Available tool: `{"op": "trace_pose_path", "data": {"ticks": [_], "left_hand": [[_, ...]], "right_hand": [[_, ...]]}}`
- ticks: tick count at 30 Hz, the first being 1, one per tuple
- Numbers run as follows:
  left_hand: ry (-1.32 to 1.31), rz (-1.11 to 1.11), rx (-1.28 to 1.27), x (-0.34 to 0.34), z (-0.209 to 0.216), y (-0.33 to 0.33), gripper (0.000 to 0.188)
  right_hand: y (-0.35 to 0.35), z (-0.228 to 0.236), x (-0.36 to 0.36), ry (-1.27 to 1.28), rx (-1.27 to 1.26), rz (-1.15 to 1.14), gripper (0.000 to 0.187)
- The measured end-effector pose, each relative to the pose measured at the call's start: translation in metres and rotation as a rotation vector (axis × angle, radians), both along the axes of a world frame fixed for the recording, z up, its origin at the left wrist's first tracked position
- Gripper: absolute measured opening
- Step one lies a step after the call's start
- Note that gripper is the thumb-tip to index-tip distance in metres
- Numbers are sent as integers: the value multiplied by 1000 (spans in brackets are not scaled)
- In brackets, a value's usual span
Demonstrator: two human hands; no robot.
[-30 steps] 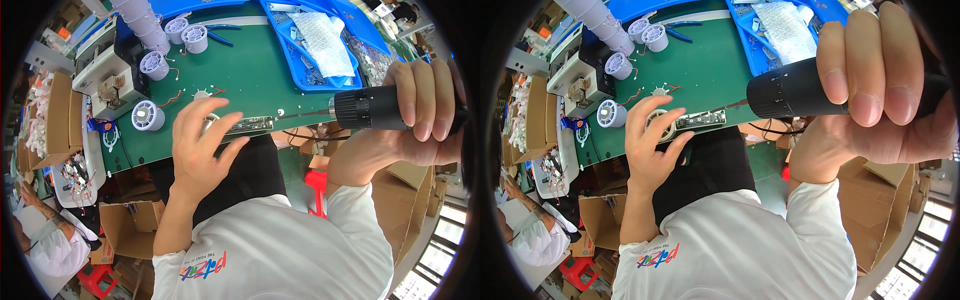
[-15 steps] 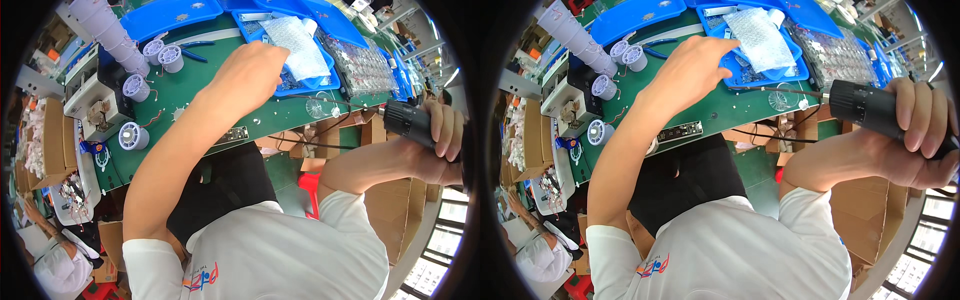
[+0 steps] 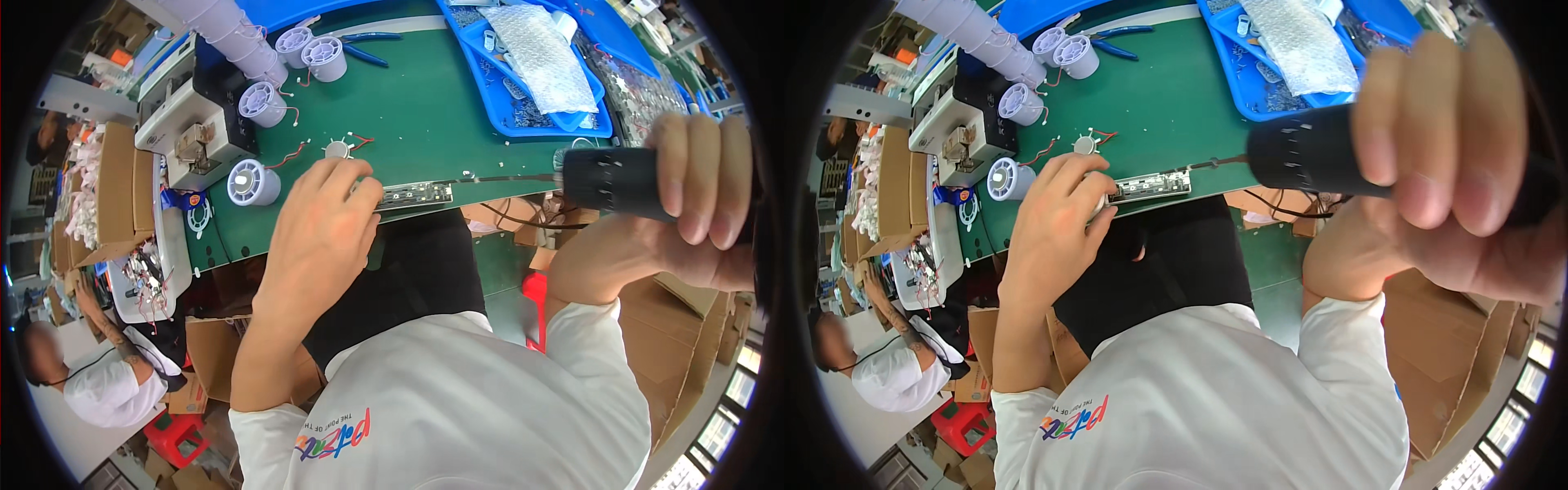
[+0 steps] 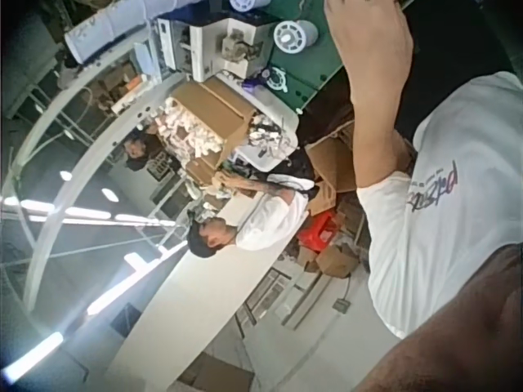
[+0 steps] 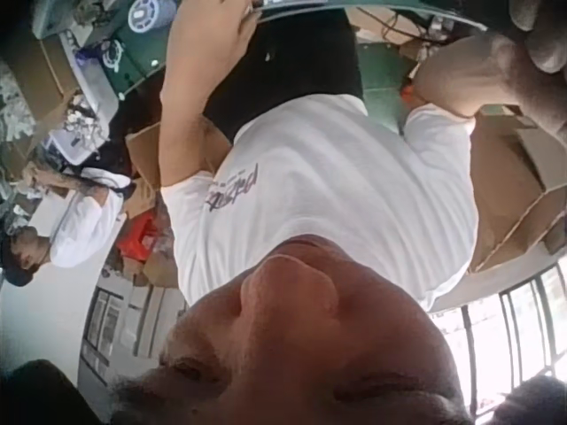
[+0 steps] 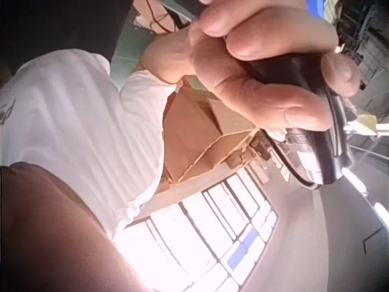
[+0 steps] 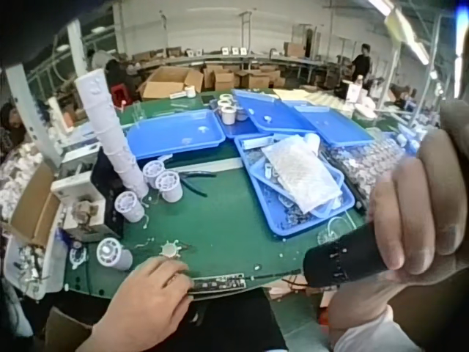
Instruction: The worker is assembling an electronic fan motor unit by connecting wires to a circuit board and housing.
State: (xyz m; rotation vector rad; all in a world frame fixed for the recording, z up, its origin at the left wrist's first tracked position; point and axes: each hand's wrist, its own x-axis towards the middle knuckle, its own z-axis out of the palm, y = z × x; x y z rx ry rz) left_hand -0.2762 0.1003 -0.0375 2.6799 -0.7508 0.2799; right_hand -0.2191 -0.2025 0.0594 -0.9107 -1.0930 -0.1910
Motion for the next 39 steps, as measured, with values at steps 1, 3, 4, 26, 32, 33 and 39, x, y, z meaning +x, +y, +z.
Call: {"op": "trace_pose_path", "data": {"ticks": [1, 3, 4, 26, 32, 33, 39], "left_hand": [[-14, 9, -13, -2, -4, -2, 17], [-44, 23, -42, -4, -9, -4, 16], [-44, 19, -51, -4, -10, -4, 16], [-140, -81, 183, 2, -12, -3, 12], [-180, -81, 179, 3, -17, -3, 14], [-195, -82, 170, 3, -18, -3, 15], [-218, -53, 105, 4, -26, 1, 18]], "right_hand": [[7, -2, 6, -5, -48, 51, 43], [17, -5, 14, -17, -147, 146, 44], [20, -6, 16, -17, -155, 143, 44], [21, -11, 20, -20, -283, 252, 52], [17, -9, 19, -34, -285, 235, 52], [16, -8, 19, -33, -286, 231, 52], [13, -4, 17, -31, -291, 207, 52]]}}
